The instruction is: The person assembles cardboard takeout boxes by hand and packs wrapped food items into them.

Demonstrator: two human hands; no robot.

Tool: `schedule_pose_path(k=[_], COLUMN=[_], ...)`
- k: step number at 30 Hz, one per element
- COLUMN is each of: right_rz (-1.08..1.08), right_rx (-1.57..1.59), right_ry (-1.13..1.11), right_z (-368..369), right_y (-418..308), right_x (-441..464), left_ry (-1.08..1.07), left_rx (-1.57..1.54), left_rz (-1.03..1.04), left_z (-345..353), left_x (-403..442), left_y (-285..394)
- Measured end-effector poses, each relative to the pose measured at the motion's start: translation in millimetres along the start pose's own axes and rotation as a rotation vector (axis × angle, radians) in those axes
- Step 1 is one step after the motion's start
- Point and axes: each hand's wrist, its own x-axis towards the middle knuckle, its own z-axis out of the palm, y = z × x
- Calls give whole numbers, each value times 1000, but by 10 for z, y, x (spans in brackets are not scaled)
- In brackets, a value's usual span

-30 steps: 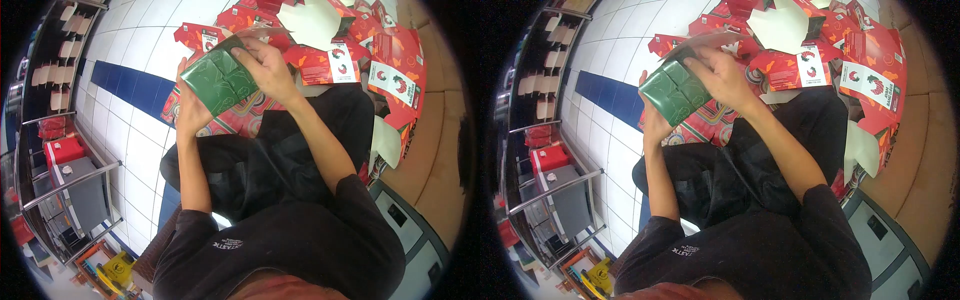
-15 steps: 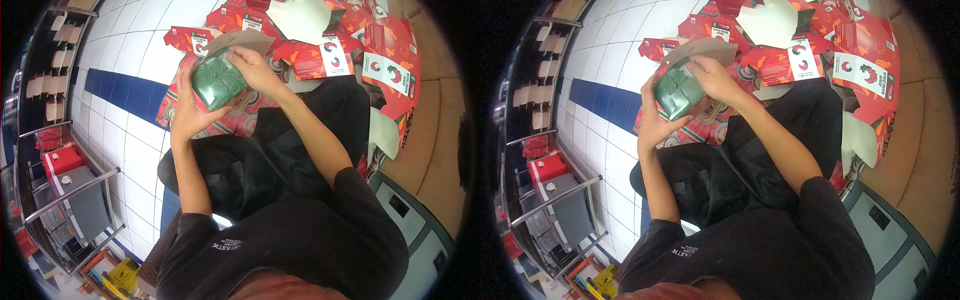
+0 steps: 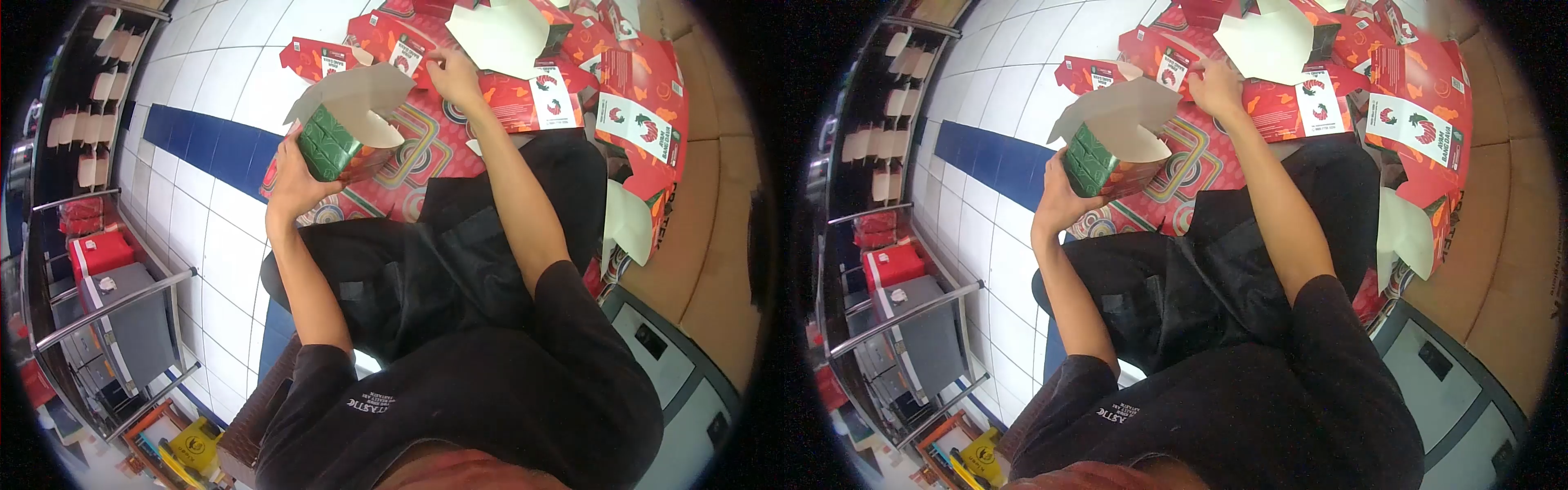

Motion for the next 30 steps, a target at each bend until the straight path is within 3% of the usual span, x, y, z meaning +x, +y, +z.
schedule_pose_path(k=[4, 6, 7, 9, 10, 12, 13, 14, 17, 18, 20, 21, 22, 23, 26, 28, 30], right_rz=[35, 156, 153, 93, 92, -116, -262, -260, -248, -246, -216, -168, -171, 6, 258, -284, -300], right_rx=[77, 490, 488, 1112, 1109, 146, -112, -109, -24, -22, -102, -41, -42, 253, 217, -480, -505], right_ry=[37, -19, -16, 67, 69, -184, -286, -284, 98, 97, 493, 516, 513, 273, -314, -340, -269], right_z=[-149, -339, -402, -470, -493, -460, -354, -191, 200, 149, -31, 75, 214, 344, 3, 151, 269], right_y=[-317, -601, -693, -810, -744, -481, -336, -242, -291, -393, -623, -419, -96, 255, -188, -202, -196], right_x=[-103, -133, -114, -105, -106, -188, -320, -437, -576, -531, -393, -334, -281, -237, -420, -629, -737], left_ry=[-34, -31, -32, -36, -23, -12, -10, -8, -10, -11, -35, -34, -26, -18, -3, -1, -5], left_rx=[-10, -28, -25, -23, -38, -48, -55, -63, -80, -78, -70, -72, -61, -50, -34, -27, -22], left_rz=[-62, -63, -78, -95, -101, -104, -126, -148, -173, -176, -194, -198, -188, -176, -154, -130, -110], left_z=[7, -43, -79, -111, -97, -55, -46, -46, -49, -58, -84, -89, -92, -88, -77, -64, -22], left_x=[-50, -54, -56, -52, -55, -70, -77, -79, -70, -84, -99, -107, -103, -92, -75, -69, -56], left_y=[-213, -251, -246, -302, -326, -337, -347, -358, -412, -405, -366, -365, -363, -358, -343, -340, -312])
